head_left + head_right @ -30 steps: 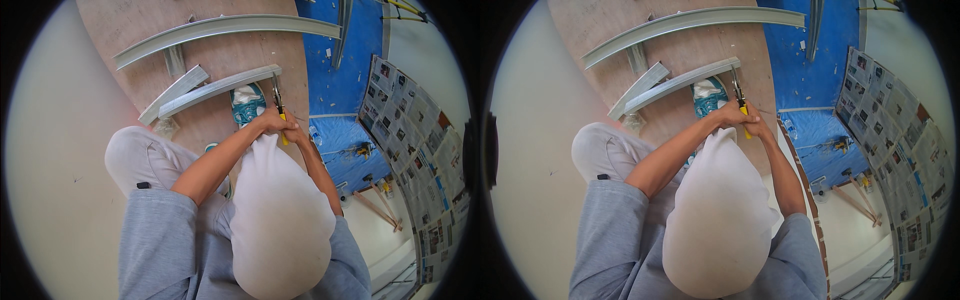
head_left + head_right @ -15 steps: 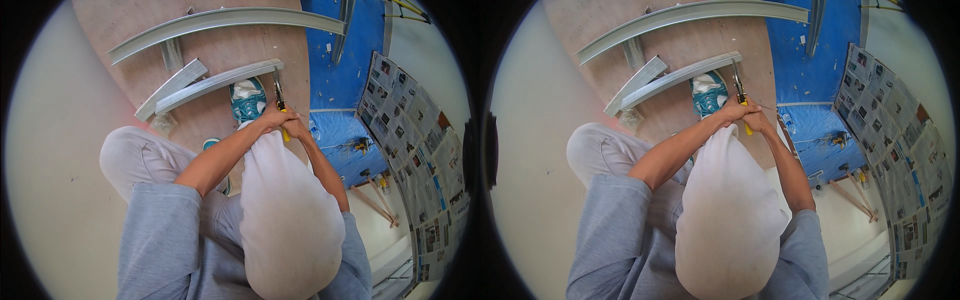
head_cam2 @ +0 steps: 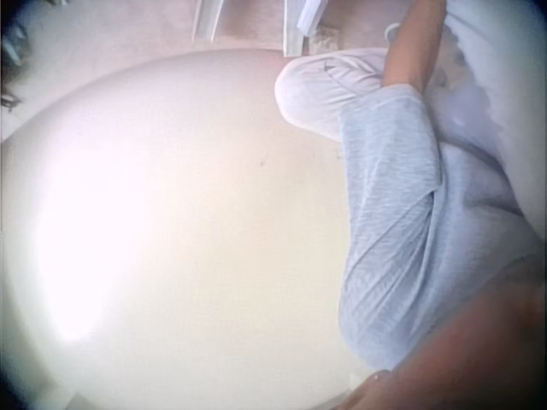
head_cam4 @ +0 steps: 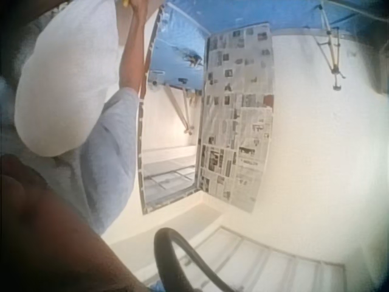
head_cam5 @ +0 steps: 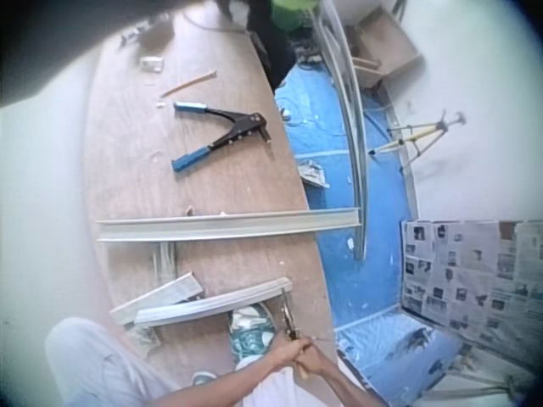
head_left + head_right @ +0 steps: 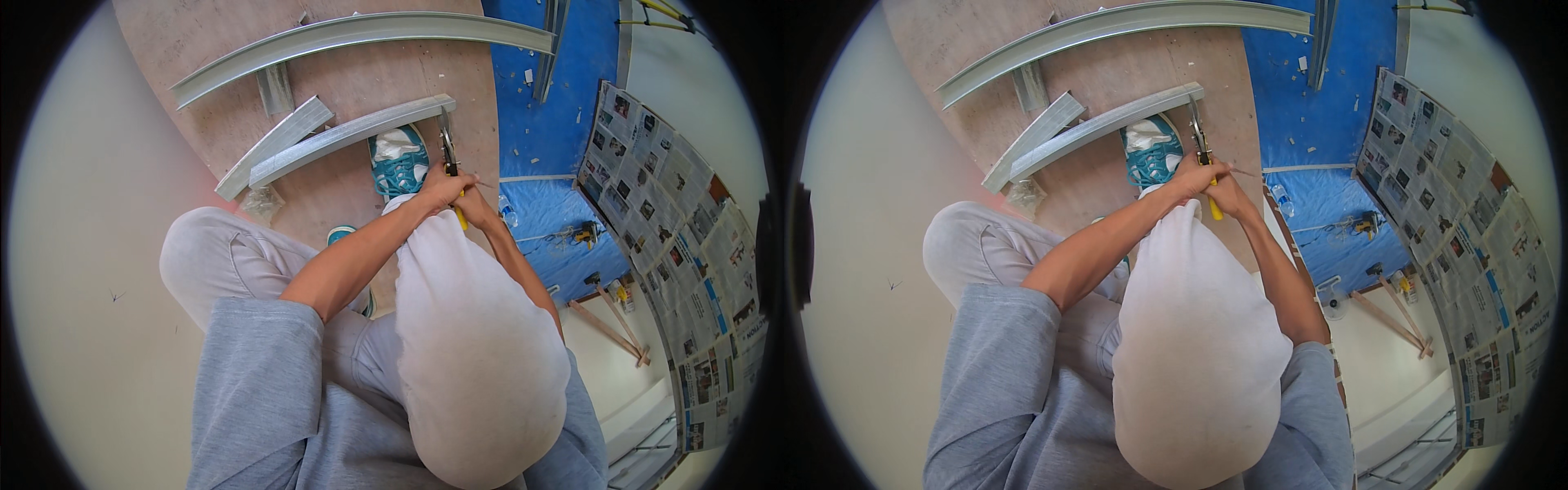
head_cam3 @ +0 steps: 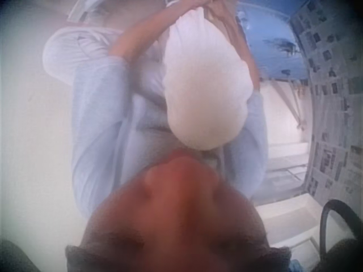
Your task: The person sits on the floor and uses tin snips to cut several aluminum profiles into shorter pieces. The person repeatedly positions the profiles, cuts them, and sets the cut pieces aside.
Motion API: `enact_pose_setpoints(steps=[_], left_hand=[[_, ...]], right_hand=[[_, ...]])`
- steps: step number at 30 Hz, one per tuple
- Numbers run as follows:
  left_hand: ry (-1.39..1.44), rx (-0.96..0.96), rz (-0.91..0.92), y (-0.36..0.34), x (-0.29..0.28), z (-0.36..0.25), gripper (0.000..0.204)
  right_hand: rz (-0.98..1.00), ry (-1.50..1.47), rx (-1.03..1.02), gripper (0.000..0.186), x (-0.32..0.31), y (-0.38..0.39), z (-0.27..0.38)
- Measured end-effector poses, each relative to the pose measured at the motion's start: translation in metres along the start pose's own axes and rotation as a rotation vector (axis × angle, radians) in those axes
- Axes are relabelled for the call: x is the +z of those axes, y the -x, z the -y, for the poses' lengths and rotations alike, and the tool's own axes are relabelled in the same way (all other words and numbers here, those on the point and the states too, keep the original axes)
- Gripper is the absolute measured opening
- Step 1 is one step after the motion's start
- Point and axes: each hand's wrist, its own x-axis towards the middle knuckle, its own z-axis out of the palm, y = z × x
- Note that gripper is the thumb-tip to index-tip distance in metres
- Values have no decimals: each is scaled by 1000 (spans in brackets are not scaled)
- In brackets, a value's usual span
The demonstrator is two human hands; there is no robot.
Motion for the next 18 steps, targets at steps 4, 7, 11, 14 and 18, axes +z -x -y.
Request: enact_pose_setpoints(steps=[4, 7, 11, 14, 18], left_hand=[[-90, 9, -30, 2, 0, -3, 48], [-45, -24, -12, 7, -1, -8, 47], [-24, -35, 45, 10, -4, -13, 49], [-25, -38, 90, 10, -6, -15, 51], [50, -57, 81, 8, -4, -12, 56]], right_hand=[[-20, -80, 43, 56, 2, 12, 6], [-34, -120, 70, 64, 6, 23, 9], [-137, -61, 84, 68, 15, 25, 9], [-224, 122, 101, 62, 17, 21, 8], [-251, 201, 20, 54, 15, 13, 5]])
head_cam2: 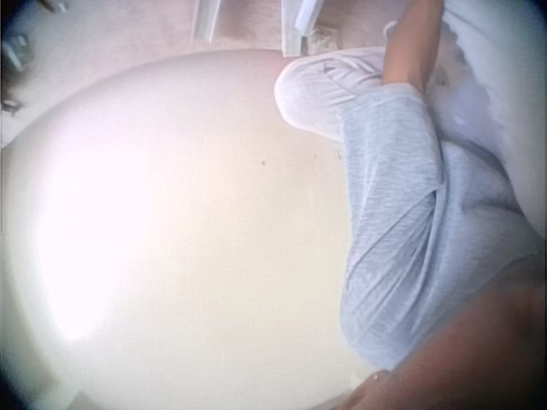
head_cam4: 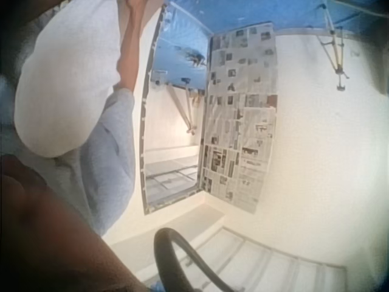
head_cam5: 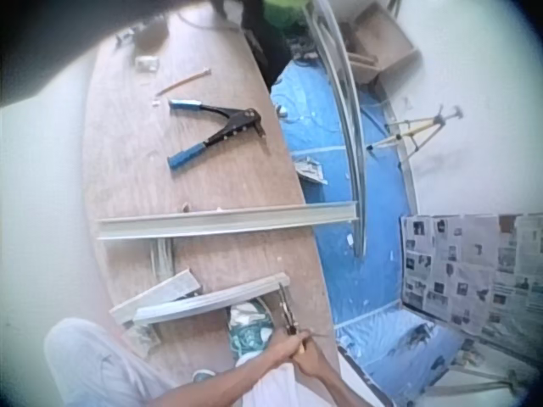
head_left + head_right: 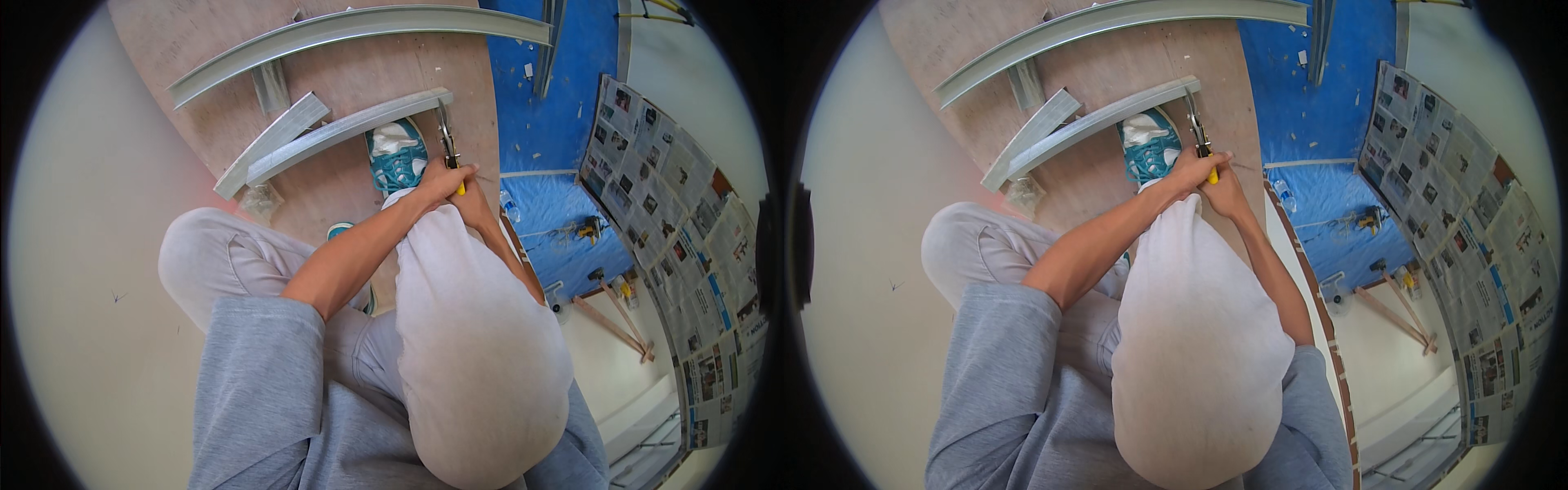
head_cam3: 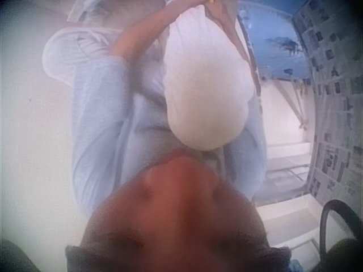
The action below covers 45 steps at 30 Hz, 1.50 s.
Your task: The person sits on the floor and uses tin snips to cut several aluminum profiles into shorter pieces. The person repeatedly positions the profiles, cuts them, and sets the cut pieces aside.
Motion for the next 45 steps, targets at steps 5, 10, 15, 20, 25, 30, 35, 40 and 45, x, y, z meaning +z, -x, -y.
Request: enact_pose_setpoints(steps=[5, 10, 15, 20, 25, 30, 35, 40, 45], left_hand=[[46, 2, 22, -8, 0, 8, 65], [6, 63, 0, -14, 4, 20, 69], [-138, 71, -19, -15, 0, 13, 70], [-292, 71, -73, -7, 1, 2, 60], [-278, 103, -124, -3, 1, -3, 73], [-366, 125, -165, -3, 3, -4, 68], [-332, 196, -184, -2, 3, -3, 64], [-207, 71, 113, 14, -13, -21, 68], [-888, 194, 147, 45, -58, -75, 57]], right_hand=[[51, 30, -59, 53, -1, -4, -3], [31, 34, -62, 54, -3, -3, -3], [3, 87, -85, 52, -3, -7, 2], [-26, 92, -74, 44, -3, -7, 0], [-97, 27, -95, 27, 3, -11, 2], [-135, 32, -110, 18, 2, -5, 4], [-97, -24, -62, 25, 0, -9, -3], [44, -63, -70, 39, 2, -6, -19], [100, -207, -93, 36, 2, 0, -27]])
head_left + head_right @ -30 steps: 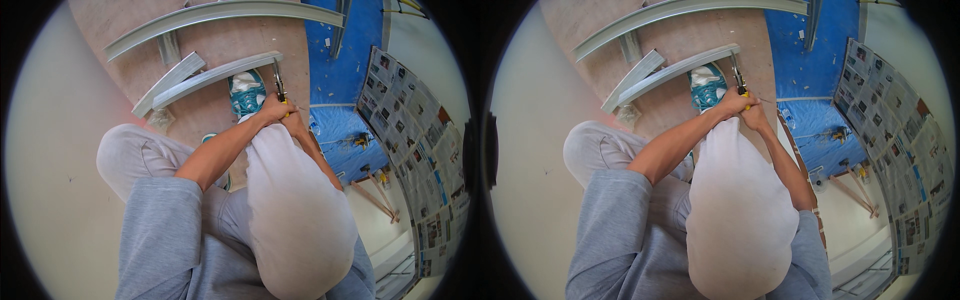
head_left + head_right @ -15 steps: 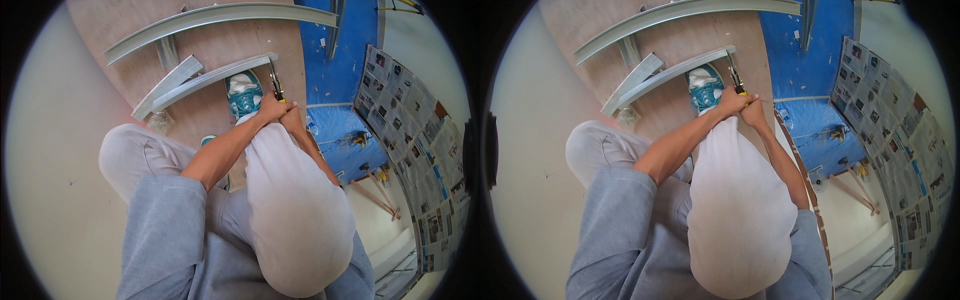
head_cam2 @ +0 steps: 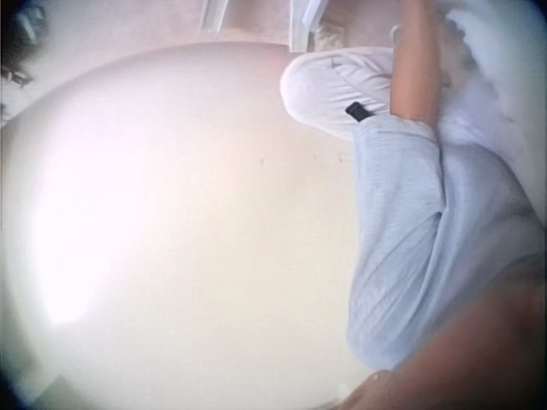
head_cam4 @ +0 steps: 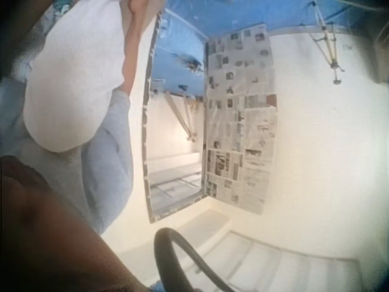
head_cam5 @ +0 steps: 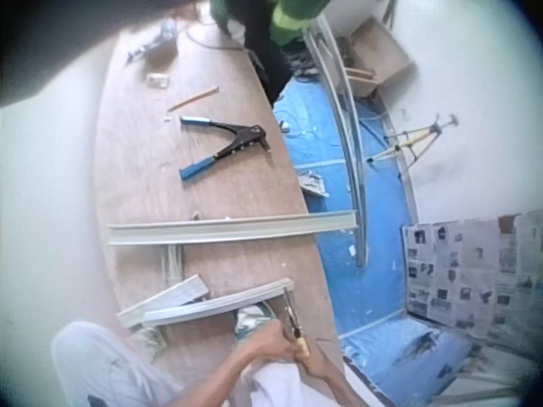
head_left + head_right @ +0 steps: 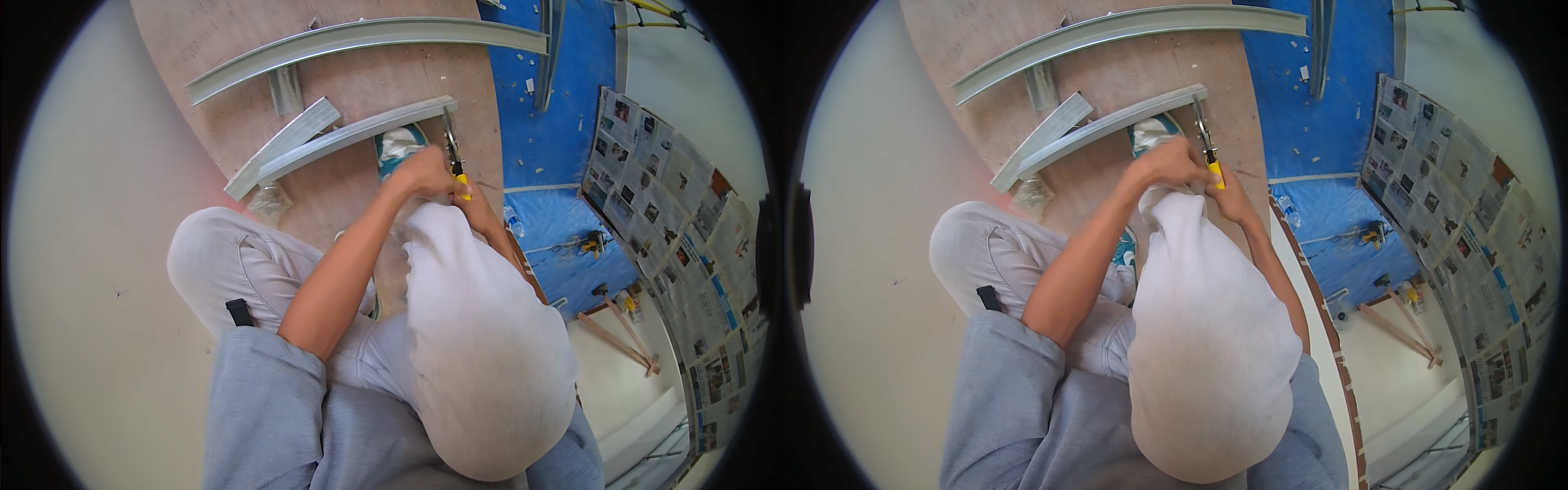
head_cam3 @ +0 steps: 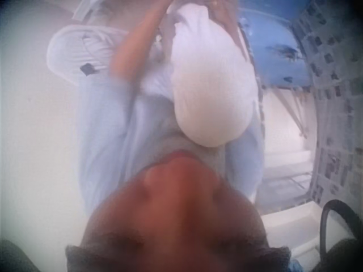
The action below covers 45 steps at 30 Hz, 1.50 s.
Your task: The person sits on the floor and uses tin snips to cut several aluminum profiles into shorter pieces. The person repeatedly positions the profiles, cuts them, and sets the cut pieces aside.
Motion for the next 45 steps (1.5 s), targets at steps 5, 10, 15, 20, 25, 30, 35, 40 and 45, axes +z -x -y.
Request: enact_pose_setpoints(steps=[5, 10, 15, 20, 25, 30, 35, 40, 45], left_hand=[[-420, 117, -728, 5, -51, 0, 47], [-582, 266, -635, -15, -59, 24, 44], [-657, 415, -627, -25, -54, 40, 46], [-656, 434, -579, -23, -60, 40, 42], [-364, 467, -842, -27, -77, 24, 33], [-455, 607, -784, -26, -122, -14, 29], [-697, 566, -749, 7, -141, -29, 32], [-759, 605, -684, 6, -134, -17, 35], [-942, 504, -502, -8, -120, 6, 34]], right_hand=[[-12, -71, 58, 36, 3, 4, 6], [139, -378, 334, 37, 1, 30, 23], [57, -253, 329, 40, 5, 58, 26], [-3, -174, 260, 41, 3, 73, 10], [-79, -214, 294, 45, 10, 78, -6], [-116, -161, 264, 49, 18, 77, -8], [-145, -43, 231, 52, 22, 72, 8], [-212, 201, 158, 55, 18, 63, 44], [-286, 342, 85, 66, 18, 53, 69]])
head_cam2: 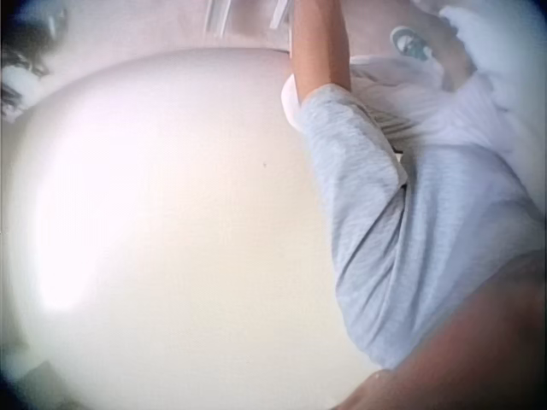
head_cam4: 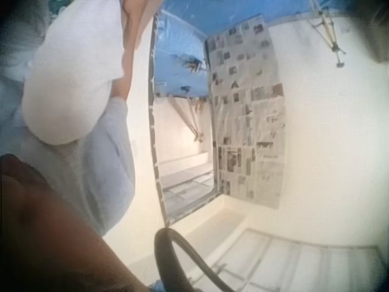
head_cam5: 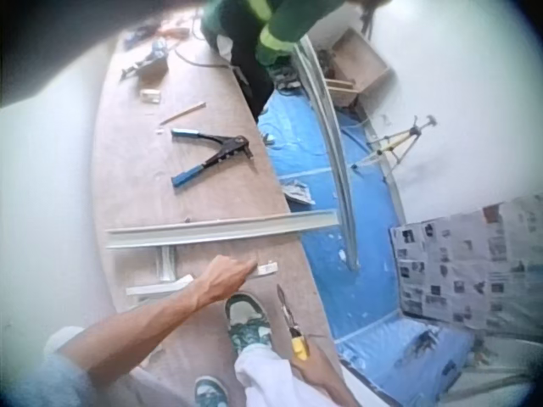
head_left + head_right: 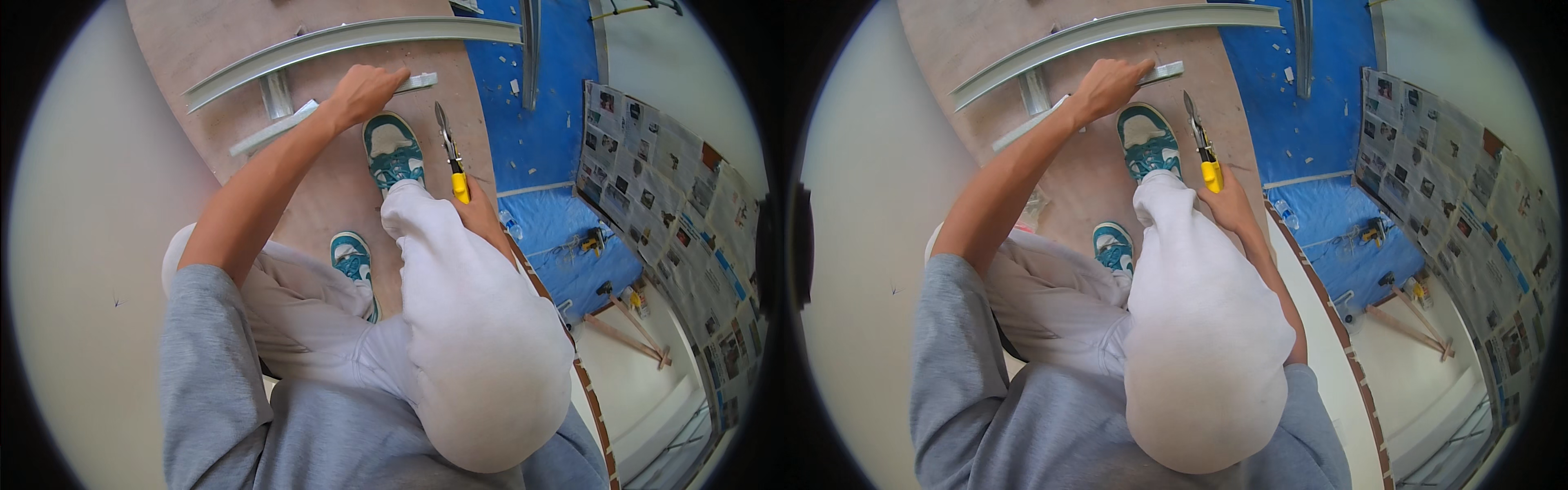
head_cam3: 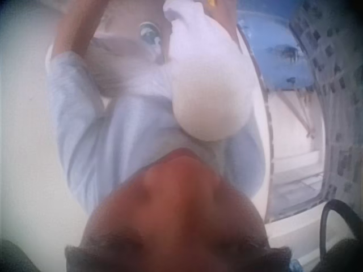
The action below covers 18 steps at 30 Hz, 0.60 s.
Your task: The person sits on the floor and uses tin snips to cut several aluminum profiles into shorter pieces. The person repeatedly positions the profiles, cuts them, and sets the cut pieces aside.
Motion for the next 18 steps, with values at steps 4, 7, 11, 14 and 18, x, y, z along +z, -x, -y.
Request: enact_pose_setpoints(steps=[4, 7, 11, 14, 18], left_hand=[[1, 22, -32, 4, 15, 0, 33], [10, 10, -53, -2, 20, 1, 33], [17, 3, -50, -5, 22, -1, 32], [20, 17, -75, 0, 18, -5, 32], [22, 145, -67, 9, -4, -20, 33]], right_hand=[[11, 68, 10, 71, -2, -14, -5], [18, 82, 1, 73, 2, -21, -14], [48, 11, 19, 73, 9, -25, -17], [69, -26, 57, 74, 12, -26, -19], [88, -45, 156, 71, 9, -17, -32]])
